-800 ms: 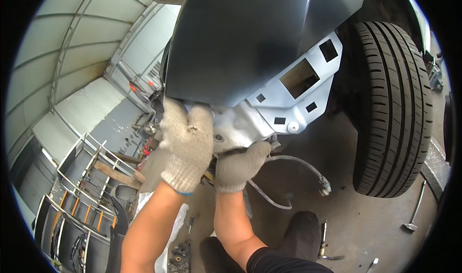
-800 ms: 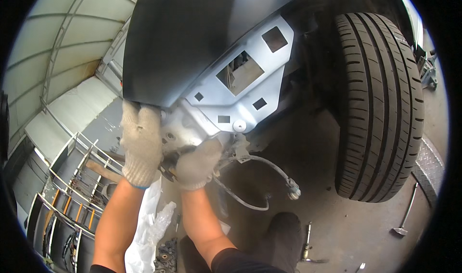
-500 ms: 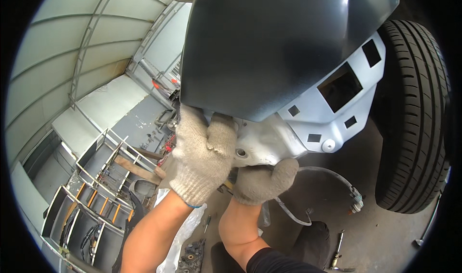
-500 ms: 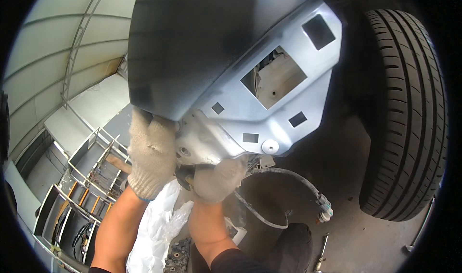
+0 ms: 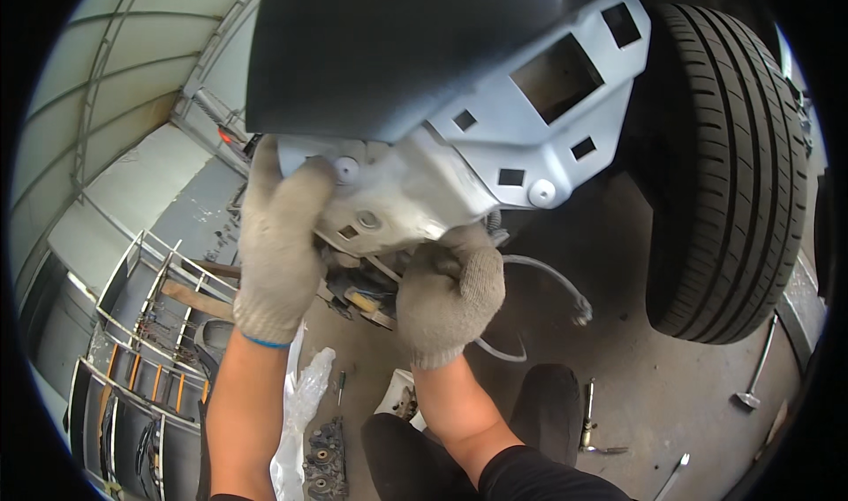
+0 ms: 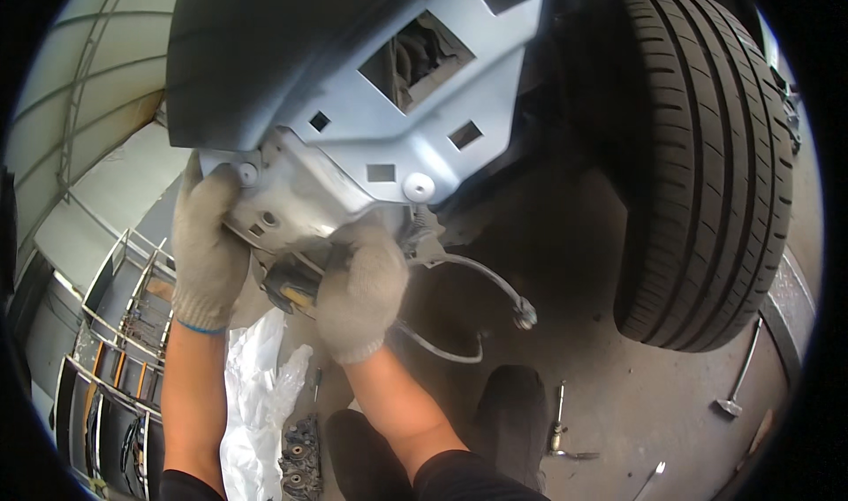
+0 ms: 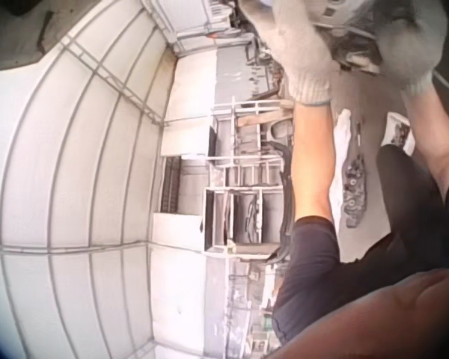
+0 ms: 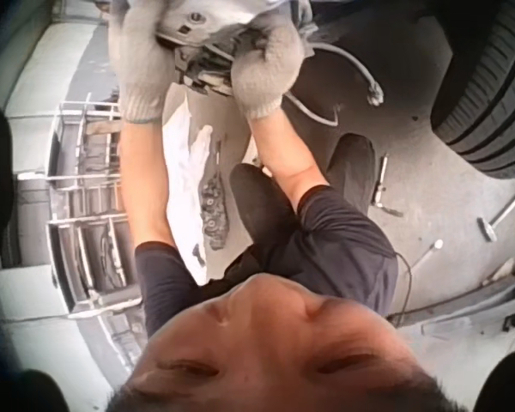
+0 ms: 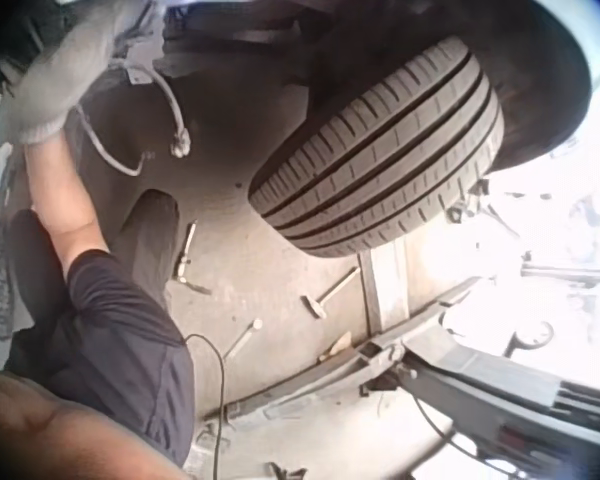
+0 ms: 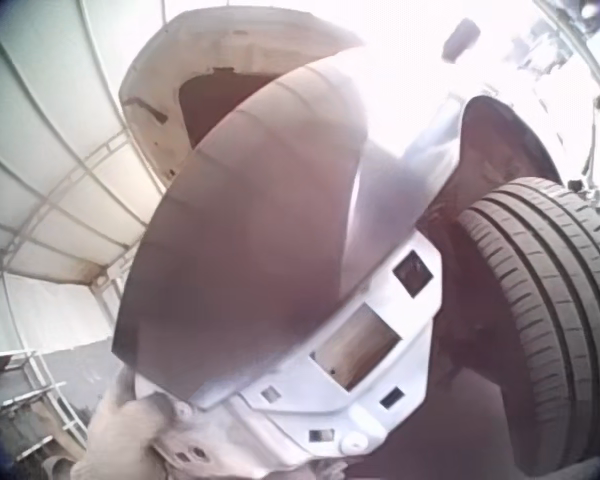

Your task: The person works on the front driver-side wheel well of a car, using pliers to remove a metal clip and a socket wrench to loosen and remove bolts. They then reattach the wheel well liner and tighten the bolts.

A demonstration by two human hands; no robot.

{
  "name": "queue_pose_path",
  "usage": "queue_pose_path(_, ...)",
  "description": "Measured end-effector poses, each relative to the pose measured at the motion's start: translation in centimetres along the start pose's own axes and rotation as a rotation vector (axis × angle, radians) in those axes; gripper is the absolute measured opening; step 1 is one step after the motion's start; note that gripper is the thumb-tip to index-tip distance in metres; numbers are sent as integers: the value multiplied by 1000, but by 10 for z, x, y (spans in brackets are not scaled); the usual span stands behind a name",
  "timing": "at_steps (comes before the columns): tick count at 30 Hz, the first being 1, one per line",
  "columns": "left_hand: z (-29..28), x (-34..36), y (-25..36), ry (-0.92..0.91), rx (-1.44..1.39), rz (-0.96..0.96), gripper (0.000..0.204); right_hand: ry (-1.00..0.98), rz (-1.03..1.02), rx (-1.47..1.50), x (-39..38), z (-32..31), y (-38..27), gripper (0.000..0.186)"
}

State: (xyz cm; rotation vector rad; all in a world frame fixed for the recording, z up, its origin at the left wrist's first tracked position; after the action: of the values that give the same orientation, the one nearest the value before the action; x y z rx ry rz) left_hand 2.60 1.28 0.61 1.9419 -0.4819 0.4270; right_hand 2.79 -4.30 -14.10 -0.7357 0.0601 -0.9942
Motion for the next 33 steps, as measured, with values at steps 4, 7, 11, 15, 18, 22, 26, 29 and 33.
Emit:
queue_pose_path(4, -29, -18, -32, -122, -44, 16, 34, -33, 144, 472, -2, -23, -12, 34)
queue_pose_path(7, -31, -18, -53, -230, 32, -4, 35, -70, 16, 785, 0, -42, -19, 39)
queue_pose_path(11, -19, -22, -45, -319, 0, -112, 39, -125, -45, 442, 0, -70, -28, 43)
queue_pose_path(15, -15, -15, -31, -460, 183, -157, 41, -157, 68, 255, -5, -83, -30, 32)
queue_pose_path(18, -15, -12, -31, -529, 284, -95, 37, -197, 68, 78, -11, -83, -30, 29)
queue_pose_path(22, -13, -10, -32, -635, 331, 45, 30, -242, -131, -69, -14, -74, -38, 31)
queue_pose_path(26, -16, -5, -41, -651, 220, 181, 30, -283, -46, -112, -10, -66, -31, 34)
queue_pose_path(29, -20, -4, -53, -636, 150, 171, 29, -359, 62, -162, -22, -68, -30, 34)
queue_pose_path(33, -3, 2, -55, -650, 287, 322, 27, -429, 88, -528, -33, -162, -16, 27)
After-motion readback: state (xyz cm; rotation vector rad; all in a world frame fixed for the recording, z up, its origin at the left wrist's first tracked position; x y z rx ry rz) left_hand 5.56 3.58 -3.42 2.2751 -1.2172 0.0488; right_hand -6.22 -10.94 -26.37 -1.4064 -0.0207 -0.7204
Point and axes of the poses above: each hand's wrist, its own x-axis towards the middle knuckle, its own z-axis out of the palm, y = z × x, the point moved 3 cm from there along x, towards the middle knuckle, and after that the axes turned 3 degrees about -y, right-handed, at the moved point
